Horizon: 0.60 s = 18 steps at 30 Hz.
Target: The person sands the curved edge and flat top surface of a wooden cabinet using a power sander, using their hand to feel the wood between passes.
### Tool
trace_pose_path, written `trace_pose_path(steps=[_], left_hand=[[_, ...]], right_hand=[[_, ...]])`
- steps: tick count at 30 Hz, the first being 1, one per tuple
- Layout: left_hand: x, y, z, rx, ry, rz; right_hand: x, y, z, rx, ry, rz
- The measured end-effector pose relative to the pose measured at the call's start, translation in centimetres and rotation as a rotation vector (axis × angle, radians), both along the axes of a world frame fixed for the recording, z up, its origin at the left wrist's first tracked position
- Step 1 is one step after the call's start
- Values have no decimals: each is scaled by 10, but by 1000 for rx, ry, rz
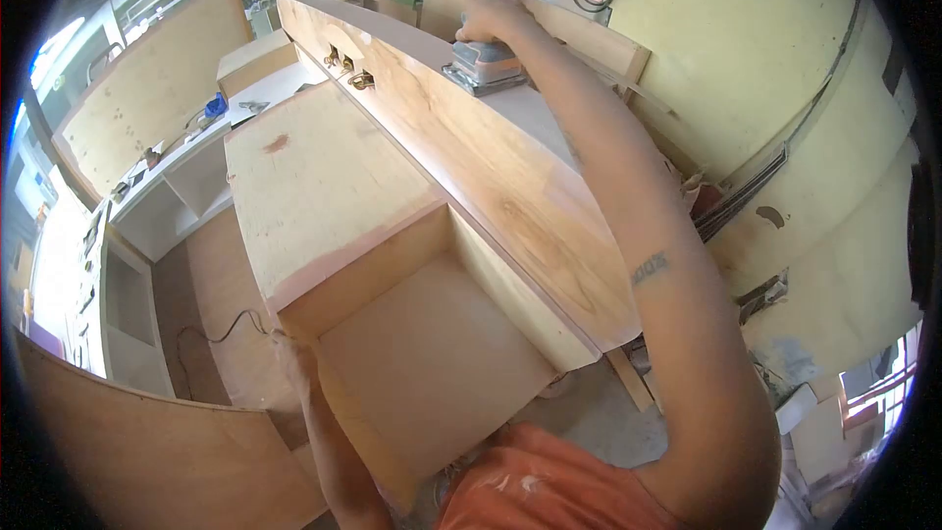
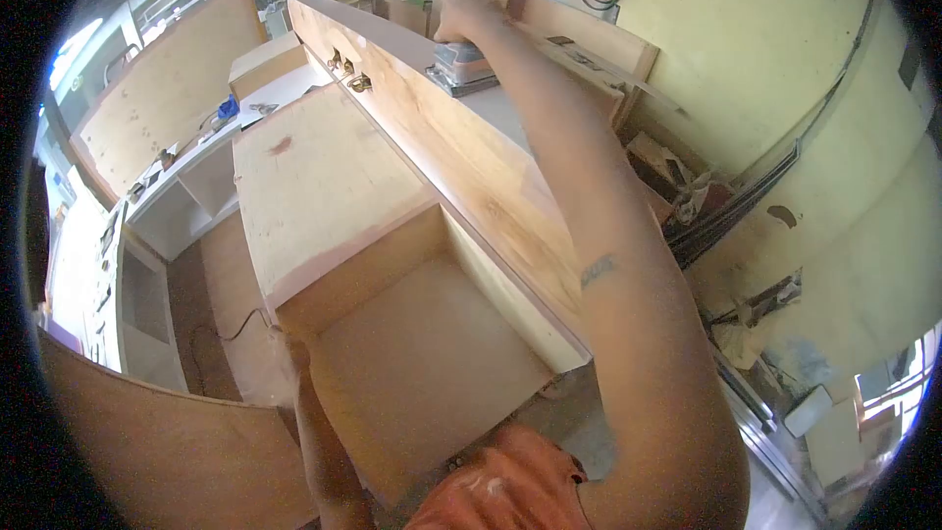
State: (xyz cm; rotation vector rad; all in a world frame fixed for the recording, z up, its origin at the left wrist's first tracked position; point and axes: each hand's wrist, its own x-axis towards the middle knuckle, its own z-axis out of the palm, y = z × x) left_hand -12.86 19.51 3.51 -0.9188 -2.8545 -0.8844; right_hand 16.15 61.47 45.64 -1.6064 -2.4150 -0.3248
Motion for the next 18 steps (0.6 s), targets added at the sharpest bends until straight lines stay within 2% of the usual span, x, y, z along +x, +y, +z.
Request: trace_pose_path(steps=[3,8,9,10,11,12,13,14,18], left_hand=[[5,1,5,-9,-55,35],[-22,2,-30,80,66,-42],[-89,13,-130,89,192,-105],[-138,22,-200,94,328,-161],[-146,28,-203,99,467,-208],[-141,24,-205,120,369,-170],[-105,18,-157,144,274,-128],[-41,11,-61,168,183,-82],[-73,19,-87,152,149,-106]], right_hand=[[-1,-7,0,5,-27,-6],[20,-55,4,-20,-57,57],[28,-67,5,-21,-59,43],[37,-80,6,-27,-53,46],[46,-91,6,-33,-45,49],[56,-100,5,-34,-42,32],[66,-110,4,-13,-53,26],[76,-117,2,8,-67,22],[114,-148,1,-2,-74,17]])
